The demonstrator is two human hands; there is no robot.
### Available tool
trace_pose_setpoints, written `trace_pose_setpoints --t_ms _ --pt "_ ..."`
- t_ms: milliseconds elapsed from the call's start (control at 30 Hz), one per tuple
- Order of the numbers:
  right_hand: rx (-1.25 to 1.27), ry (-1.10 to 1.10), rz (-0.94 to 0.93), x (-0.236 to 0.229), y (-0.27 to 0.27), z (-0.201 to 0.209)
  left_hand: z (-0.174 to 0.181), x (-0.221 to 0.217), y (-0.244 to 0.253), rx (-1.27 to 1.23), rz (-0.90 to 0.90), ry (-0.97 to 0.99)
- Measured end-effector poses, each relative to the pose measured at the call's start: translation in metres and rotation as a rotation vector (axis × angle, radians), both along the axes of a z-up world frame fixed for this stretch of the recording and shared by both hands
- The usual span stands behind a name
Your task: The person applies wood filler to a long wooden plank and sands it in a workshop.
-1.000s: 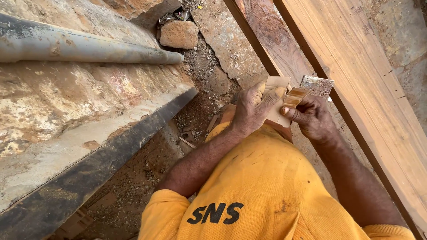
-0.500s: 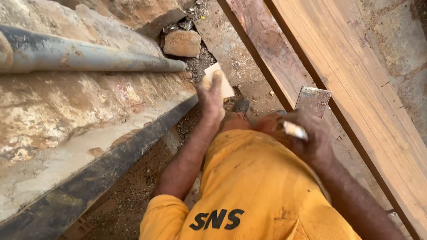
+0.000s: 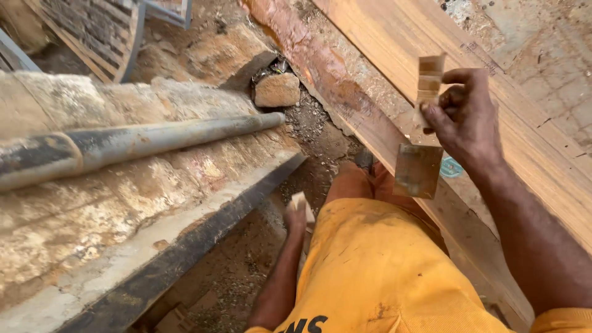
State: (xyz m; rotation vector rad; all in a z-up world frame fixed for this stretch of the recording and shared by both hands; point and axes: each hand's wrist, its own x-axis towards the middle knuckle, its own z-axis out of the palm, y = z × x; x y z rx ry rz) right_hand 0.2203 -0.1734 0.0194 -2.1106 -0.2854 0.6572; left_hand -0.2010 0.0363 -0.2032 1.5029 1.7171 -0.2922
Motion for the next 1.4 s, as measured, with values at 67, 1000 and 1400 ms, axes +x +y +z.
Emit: trace_pose_setpoints --t_ms 67,1000,1400 --pt "0.072 -0.004 -0.041 0.009 0.001 -0.013 0.002 -0.025 0.001 0.03 -0.001 0.103" --pt "0.013 0.134 0.196 0.054 0.146 -0.071 -0.042 -0.039 0.144 0.124 -0.06 0.082" --pt "-0.007 0.041 0.276 0.053 0.148 -0.058 -0.026 0.011 0.125 -0.056 0.159 -0.055"
